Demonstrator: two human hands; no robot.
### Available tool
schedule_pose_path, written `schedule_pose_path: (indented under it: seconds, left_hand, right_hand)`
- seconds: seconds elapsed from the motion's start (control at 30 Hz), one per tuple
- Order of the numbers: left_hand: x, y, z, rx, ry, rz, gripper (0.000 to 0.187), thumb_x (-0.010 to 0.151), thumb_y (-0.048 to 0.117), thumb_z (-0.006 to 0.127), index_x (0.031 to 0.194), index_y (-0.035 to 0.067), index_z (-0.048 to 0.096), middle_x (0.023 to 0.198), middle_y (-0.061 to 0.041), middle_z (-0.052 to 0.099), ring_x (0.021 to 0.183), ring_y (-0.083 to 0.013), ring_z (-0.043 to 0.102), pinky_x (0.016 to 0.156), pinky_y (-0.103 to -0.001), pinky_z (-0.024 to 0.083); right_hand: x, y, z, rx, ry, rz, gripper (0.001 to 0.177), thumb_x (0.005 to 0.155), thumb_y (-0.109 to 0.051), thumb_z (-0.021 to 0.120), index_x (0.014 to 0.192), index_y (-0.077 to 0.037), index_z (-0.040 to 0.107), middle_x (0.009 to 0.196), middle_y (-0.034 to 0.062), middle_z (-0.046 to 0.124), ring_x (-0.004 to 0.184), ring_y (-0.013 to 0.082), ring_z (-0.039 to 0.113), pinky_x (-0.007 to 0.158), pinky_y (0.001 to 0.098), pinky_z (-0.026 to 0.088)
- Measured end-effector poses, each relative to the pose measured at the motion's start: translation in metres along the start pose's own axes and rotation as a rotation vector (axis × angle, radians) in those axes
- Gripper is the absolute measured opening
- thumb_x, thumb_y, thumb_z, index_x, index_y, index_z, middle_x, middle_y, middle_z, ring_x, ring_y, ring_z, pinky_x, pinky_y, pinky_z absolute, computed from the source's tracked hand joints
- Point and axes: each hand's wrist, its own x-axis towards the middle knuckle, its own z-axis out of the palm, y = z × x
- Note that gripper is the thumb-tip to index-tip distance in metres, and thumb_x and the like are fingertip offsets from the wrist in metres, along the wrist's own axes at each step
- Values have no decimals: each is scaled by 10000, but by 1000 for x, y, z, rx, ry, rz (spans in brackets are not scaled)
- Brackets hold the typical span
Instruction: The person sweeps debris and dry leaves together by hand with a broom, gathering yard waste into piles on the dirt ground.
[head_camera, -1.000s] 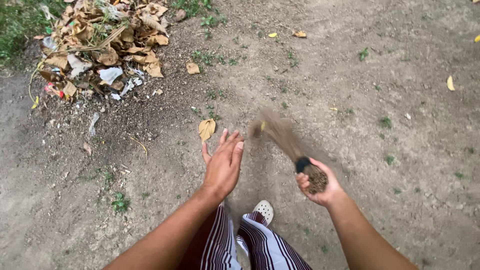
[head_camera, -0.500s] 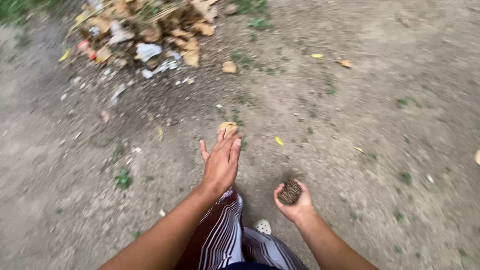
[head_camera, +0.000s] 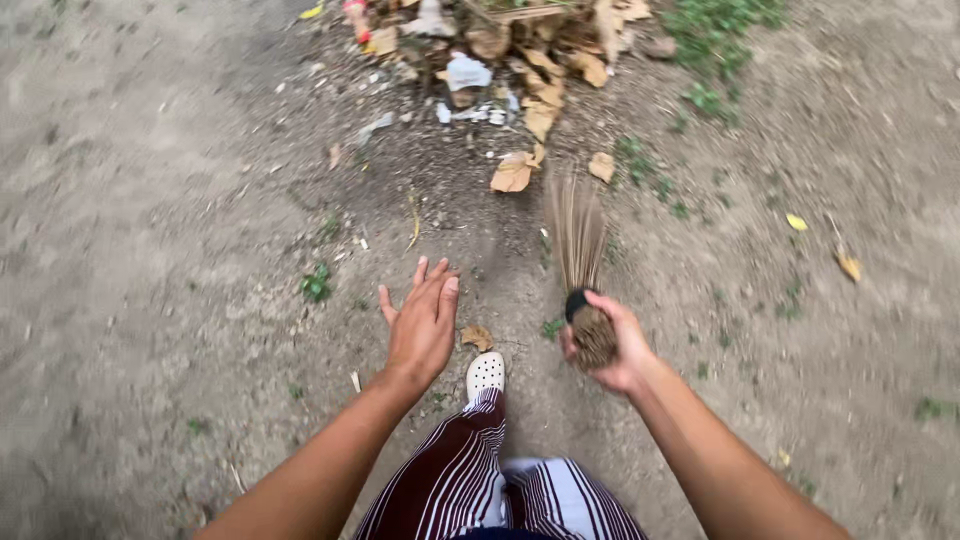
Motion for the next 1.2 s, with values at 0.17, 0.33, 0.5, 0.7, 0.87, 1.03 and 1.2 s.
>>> schedule_pose_path:
  seconds: [0.17,0.33,0.5,0.7,0.87,1.03,1.2]
  left_hand:
    - [1,-1,4,-39,69,-108,530,1054,431,315,1345,121,631,1559,-7,491,1561,-188,214,1207,-586,-137]
    - [0,5,-1,-23,182,-245,528,1056,418,302,1350,122,624,1561,-18,479,1556,-188,205,1205,-591,-138]
    - [-17,5,0,12,351,-380,547,1082,418,259,1382,111,597,1598,-34,434,1566,-192,178,1211,-580,-138]
    - [-13,27,52,-73,449,-513,565,1062,427,257,1405,112,577,1593,-13,437,1551,-191,184,1198,-587,-158]
    - [21,48,66,-123,501,-573,555,1051,435,284,1380,124,605,1576,0,460,1562,-183,193,1198,-595,-149]
    - [56,60,54,-120,572,-510,543,1055,420,289,1379,126,612,1585,-5,456,1559,-189,208,1204,-594,-141]
    - [72,55,47,-113,558,-508,542,1058,426,293,1389,129,602,1577,4,462,1556,-190,209,1205,-592,-152]
  right_hand:
    - [-8,31,2,192,-16,465,551,806,-388,778,1084,34,559,858,125,620,647,177,626,505,255,526]
    - [75,30,16,-98,141,723,405,819,-325,758,1020,-22,579,824,133,610,614,198,597,489,294,525]
    - [153,-129,23,-295,216,410,300,865,-254,707,1070,-35,691,735,98,601,547,158,594,404,212,504]
    - [123,-270,60,-724,76,13,352,853,-376,659,1078,-129,549,852,75,603,718,236,615,583,361,540]
    - [66,-248,54,-762,51,28,426,811,-368,680,1133,-151,504,855,63,594,711,202,608,581,377,520]
    - [101,-238,44,-585,137,509,562,826,-366,728,1182,15,517,773,96,595,568,182,590,425,254,505]
    - [136,-273,60,-672,240,269,507,869,-349,737,1232,-47,554,808,132,631,607,198,607,464,244,521]
